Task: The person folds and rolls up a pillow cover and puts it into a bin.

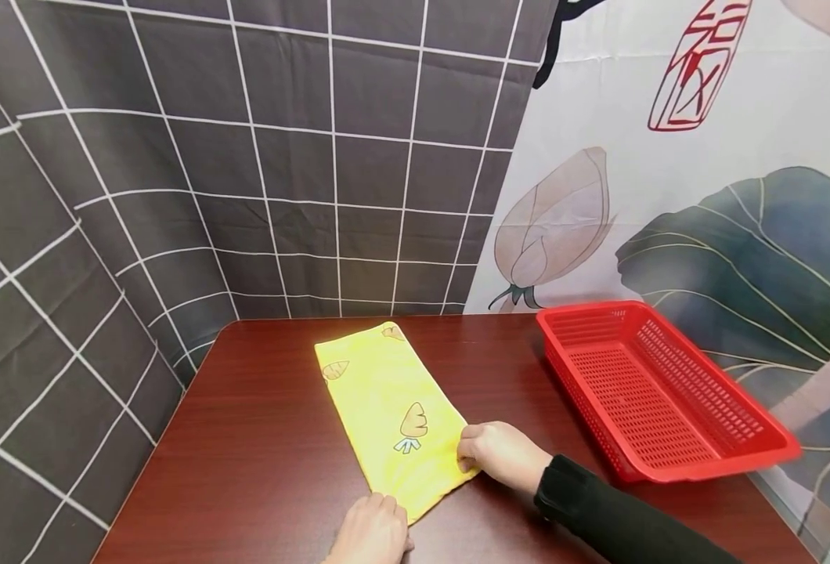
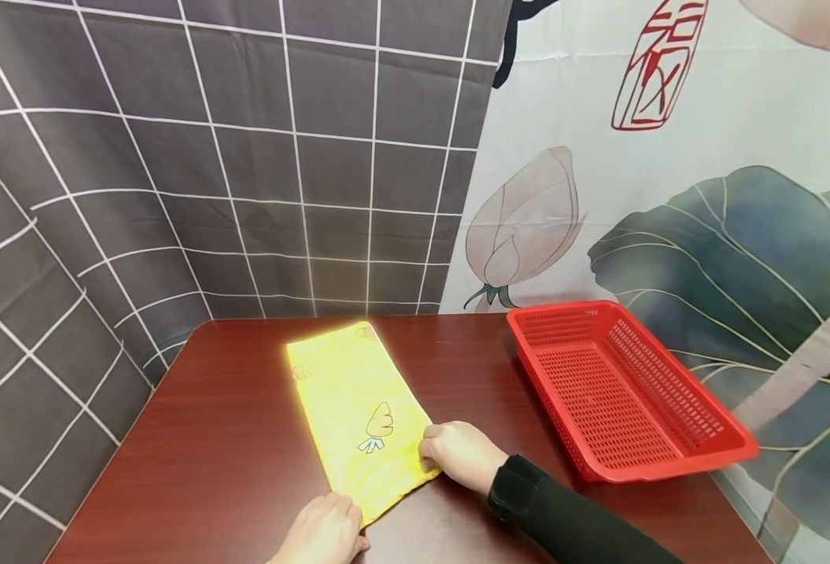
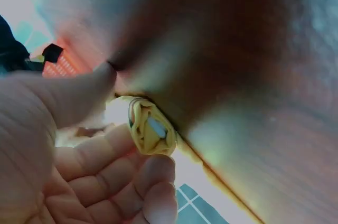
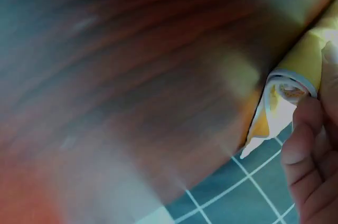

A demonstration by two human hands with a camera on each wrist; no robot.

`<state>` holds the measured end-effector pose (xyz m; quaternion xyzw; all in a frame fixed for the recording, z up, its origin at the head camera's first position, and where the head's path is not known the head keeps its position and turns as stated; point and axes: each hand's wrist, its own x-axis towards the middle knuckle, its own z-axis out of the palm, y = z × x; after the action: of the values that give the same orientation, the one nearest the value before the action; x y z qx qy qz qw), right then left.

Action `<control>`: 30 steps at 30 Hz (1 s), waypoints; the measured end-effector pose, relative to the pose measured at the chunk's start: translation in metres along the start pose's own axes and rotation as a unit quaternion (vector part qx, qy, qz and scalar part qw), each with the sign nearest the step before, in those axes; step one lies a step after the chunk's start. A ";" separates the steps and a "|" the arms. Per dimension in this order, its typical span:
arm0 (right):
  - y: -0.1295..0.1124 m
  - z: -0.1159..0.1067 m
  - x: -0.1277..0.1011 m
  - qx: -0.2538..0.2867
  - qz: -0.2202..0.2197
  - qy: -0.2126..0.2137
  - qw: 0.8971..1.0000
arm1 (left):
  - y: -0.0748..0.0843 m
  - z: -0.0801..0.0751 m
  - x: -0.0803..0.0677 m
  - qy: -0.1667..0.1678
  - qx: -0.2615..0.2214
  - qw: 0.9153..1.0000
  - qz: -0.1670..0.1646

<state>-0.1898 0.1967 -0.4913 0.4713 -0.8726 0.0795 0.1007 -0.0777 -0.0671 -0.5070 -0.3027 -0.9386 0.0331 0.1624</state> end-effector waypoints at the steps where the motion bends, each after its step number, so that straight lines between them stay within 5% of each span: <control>1: 0.000 0.000 -0.003 -0.016 -0.025 0.012 0.999 | -0.001 -0.001 0.001 -0.009 -0.006 1.000 -0.002; 6: 0.001 -0.002 -0.014 -0.035 -0.081 0.015 0.996 | -0.005 -0.004 0.003 -0.004 -0.032 0.999 -0.011; 23: -0.021 0.007 -0.029 -0.048 -0.055 0.074 0.995 | -0.016 0.003 -0.006 0.059 -0.006 0.998 0.036; 26: -0.025 0.008 -0.030 -0.048 -0.049 0.075 0.995 | -0.017 0.003 -0.007 0.044 -0.025 0.999 0.019; 30: -0.027 0.010 -0.032 -0.051 -0.038 0.075 0.995 | -0.020 0.001 -0.006 -0.019 -0.076 0.997 -0.008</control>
<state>-0.1512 0.2052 -0.5080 0.4909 -0.8471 0.0665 0.1926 -0.0842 -0.0869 -0.5064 -0.3055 -0.9438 -0.0340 0.1217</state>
